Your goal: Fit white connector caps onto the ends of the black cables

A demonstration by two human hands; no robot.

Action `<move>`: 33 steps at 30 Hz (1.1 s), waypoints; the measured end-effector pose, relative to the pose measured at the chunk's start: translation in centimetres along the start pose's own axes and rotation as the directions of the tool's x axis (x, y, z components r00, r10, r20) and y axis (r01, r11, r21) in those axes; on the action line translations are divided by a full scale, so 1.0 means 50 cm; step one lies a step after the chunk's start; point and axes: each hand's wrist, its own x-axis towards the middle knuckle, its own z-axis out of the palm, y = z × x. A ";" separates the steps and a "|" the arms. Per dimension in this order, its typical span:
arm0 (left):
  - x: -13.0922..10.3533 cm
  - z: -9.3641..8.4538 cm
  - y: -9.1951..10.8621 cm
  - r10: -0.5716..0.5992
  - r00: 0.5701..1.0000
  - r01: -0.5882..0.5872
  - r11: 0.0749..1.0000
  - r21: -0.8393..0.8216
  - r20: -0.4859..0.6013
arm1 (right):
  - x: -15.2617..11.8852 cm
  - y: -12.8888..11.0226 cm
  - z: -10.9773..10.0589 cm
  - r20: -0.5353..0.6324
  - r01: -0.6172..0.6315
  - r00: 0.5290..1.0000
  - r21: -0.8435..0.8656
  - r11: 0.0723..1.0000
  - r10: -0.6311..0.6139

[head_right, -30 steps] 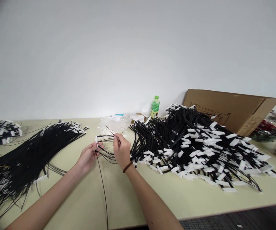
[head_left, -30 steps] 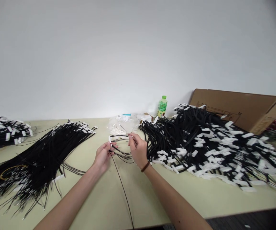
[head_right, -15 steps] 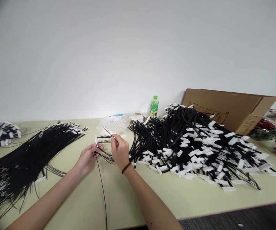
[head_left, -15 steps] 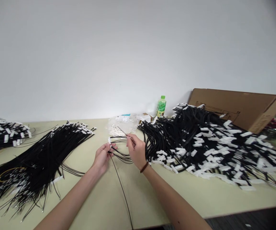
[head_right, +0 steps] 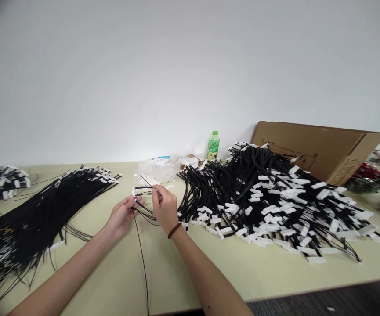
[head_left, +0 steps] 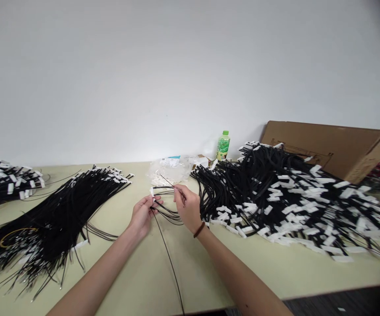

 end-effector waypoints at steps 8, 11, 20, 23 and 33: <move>0.002 -0.003 -0.002 0.001 1.000 -0.001 1.000 0.007 0.010 | -0.001 -0.002 0.001 0.024 0.038 0.999 -0.007 0.999 -0.038; 0.002 -0.003 -0.002 -0.003 1.000 0.003 1.000 0.013 0.012 | -0.002 -0.001 0.002 0.034 0.050 0.998 -0.001 0.999 -0.050; -0.003 -0.001 -0.001 -0.014 1.000 0.014 1.000 0.021 0.016 | -0.006 0.003 0.005 0.075 0.075 0.995 -0.032 0.997 -0.072; -0.002 0.000 -0.002 -0.015 1.000 0.015 1.000 0.013 0.009 | -0.007 0.002 0.005 0.089 0.081 0.993 -0.042 0.996 -0.077; -0.004 0.001 -0.001 -0.002 1.000 0.001 1.000 0.023 0.018 | -0.008 0.000 0.005 0.111 0.086 0.990 -0.035 0.996 -0.082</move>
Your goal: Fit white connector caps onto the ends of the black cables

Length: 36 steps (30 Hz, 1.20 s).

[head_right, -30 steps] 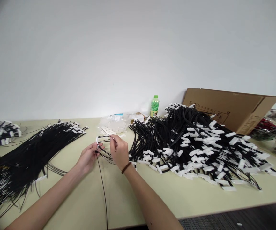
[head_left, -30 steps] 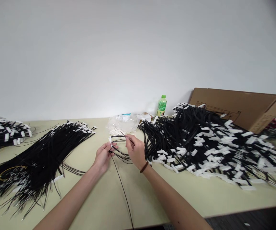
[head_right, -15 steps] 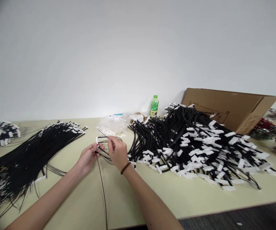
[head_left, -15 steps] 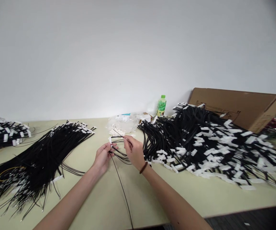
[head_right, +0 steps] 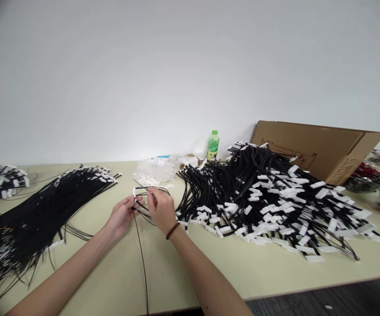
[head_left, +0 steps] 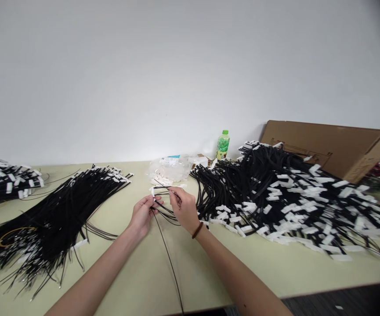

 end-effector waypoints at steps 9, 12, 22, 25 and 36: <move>0.001 0.000 -0.002 0.001 1.000 -0.001 1.000 -0.003 0.006 | 0.001 -0.006 -0.002 0.017 0.023 1.000 -0.018 1.000 -0.023; -0.001 0.003 0.000 -0.004 1.000 0.004 1.000 -0.008 -0.014 | 0.000 -0.006 -0.001 0.017 0.028 0.999 -0.017 0.999 -0.028; 0.005 -0.001 -0.005 0.004 1.000 -0.004 1.000 -0.007 -0.005 | -0.002 -0.007 0.001 0.042 0.028 0.999 0.001 1.000 -0.028; 0.004 0.001 -0.004 -0.009 1.000 0.008 1.000 -0.004 -0.012 | -0.001 -0.008 0.000 0.044 0.025 0.999 0.001 1.000 -0.025; 0.006 0.003 -0.002 -0.022 1.000 0.022 1.000 0.009 -0.013 | 0.000 -0.005 0.000 0.039 0.033 0.999 -0.020 0.999 -0.032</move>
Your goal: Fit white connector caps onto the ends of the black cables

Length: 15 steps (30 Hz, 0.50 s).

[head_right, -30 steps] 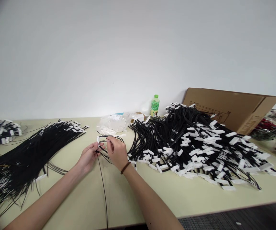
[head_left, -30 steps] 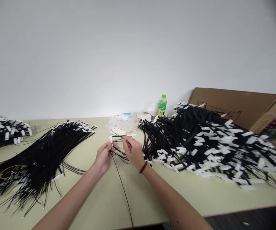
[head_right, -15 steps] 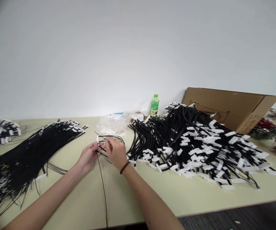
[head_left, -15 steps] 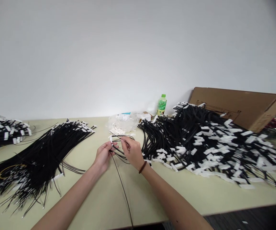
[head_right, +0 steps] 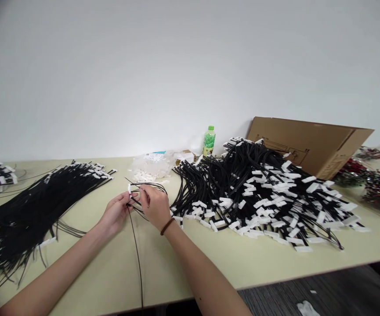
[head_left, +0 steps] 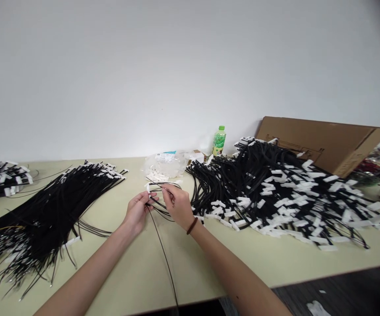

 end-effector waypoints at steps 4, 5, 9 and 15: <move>0.000 0.000 0.002 -0.009 1.000 0.009 1.000 0.022 0.007 | 0.001 0.000 0.000 -0.003 0.001 1.000 0.002 1.000 -0.001; -0.001 -0.001 0.002 -0.008 1.000 0.008 1.000 0.023 0.006 | 0.001 0.000 0.000 -0.005 0.002 1.000 0.005 1.000 -0.002; -0.001 0.000 0.003 -0.008 1.000 0.008 1.000 0.016 -0.007 | 0.002 -0.001 0.000 -0.005 -0.003 1.000 0.008 1.000 0.003; -0.008 0.007 0.009 -0.011 1.000 0.011 1.000 0.026 -0.008 | 0.002 -0.001 -0.001 -0.003 -0.005 1.000 0.008 1.000 0.005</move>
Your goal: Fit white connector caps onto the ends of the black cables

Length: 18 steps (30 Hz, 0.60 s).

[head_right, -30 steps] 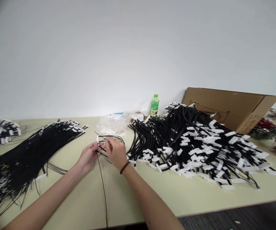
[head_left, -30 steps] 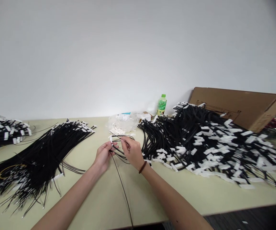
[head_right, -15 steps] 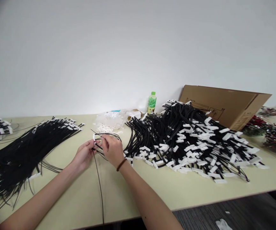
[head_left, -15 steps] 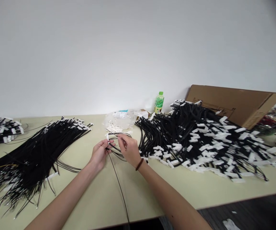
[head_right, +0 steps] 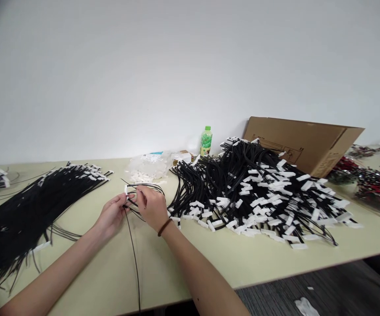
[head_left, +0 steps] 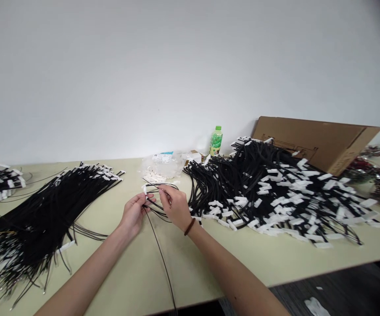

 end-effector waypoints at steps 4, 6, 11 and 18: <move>-0.002 0.001 0.000 -0.007 1.000 0.007 1.000 0.001 -0.007 | -0.001 0.000 0.001 -0.005 0.008 1.000 0.003 1.000 -0.008; -0.001 0.000 -0.001 -0.006 1.000 0.006 1.000 0.005 -0.003 | 0.000 0.000 0.000 -0.014 0.016 1.000 -0.002 1.000 -0.016; 0.005 -0.004 0.009 0.013 0.999 -0.013 1.000 -0.024 -0.030 | 0.014 0.009 -0.016 -0.075 0.007 0.997 0.005 1.000 -0.007; 0.008 -0.011 0.032 0.032 0.998 -0.035 0.998 -0.058 -0.062 | 0.029 0.027 -0.034 -0.206 -0.139 0.965 0.116 0.983 0.161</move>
